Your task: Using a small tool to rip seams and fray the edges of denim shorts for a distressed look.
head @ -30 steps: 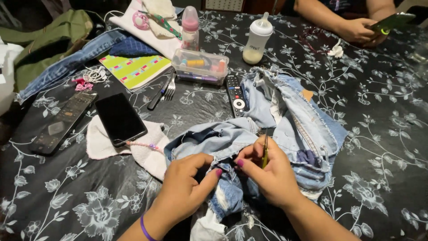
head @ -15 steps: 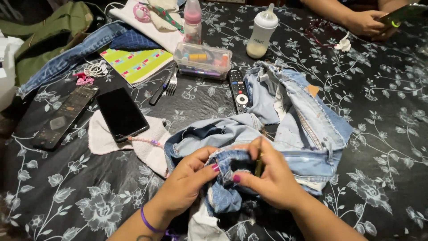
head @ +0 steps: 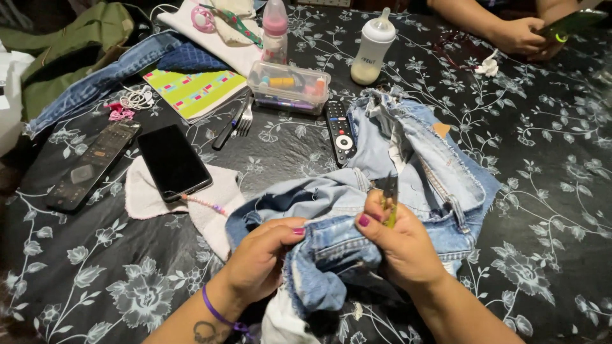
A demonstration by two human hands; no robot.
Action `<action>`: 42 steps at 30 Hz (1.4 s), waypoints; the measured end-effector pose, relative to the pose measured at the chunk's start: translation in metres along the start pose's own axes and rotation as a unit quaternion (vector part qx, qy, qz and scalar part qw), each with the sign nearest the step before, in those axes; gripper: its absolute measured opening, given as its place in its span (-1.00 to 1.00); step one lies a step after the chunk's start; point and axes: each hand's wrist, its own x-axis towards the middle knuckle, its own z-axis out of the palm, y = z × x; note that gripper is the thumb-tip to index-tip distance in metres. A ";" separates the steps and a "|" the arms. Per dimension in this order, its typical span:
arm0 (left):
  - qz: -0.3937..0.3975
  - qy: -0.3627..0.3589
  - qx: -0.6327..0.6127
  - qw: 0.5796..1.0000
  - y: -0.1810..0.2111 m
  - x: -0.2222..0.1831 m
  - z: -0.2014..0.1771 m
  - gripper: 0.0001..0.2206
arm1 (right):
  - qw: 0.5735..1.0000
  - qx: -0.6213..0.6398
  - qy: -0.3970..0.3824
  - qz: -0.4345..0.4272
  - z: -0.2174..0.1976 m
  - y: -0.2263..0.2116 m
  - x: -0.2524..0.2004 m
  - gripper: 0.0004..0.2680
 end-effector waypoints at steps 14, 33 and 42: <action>0.024 -0.154 0.085 0.984 0.013 -0.021 0.015 -0.49 | 0.985 -0.161 0.027 -0.048 -0.011 0.002 0.004 -0.77; 0.059 -0.152 0.025 0.986 0.021 -0.023 0.027 -0.66 | 0.979 -0.174 0.075 -0.070 -0.004 -0.008 0.005 -0.75; 0.069 -0.154 0.103 0.980 0.021 -0.024 0.021 -0.71 | 0.988 -0.135 0.047 -0.057 -0.004 -0.009 0.003 -0.72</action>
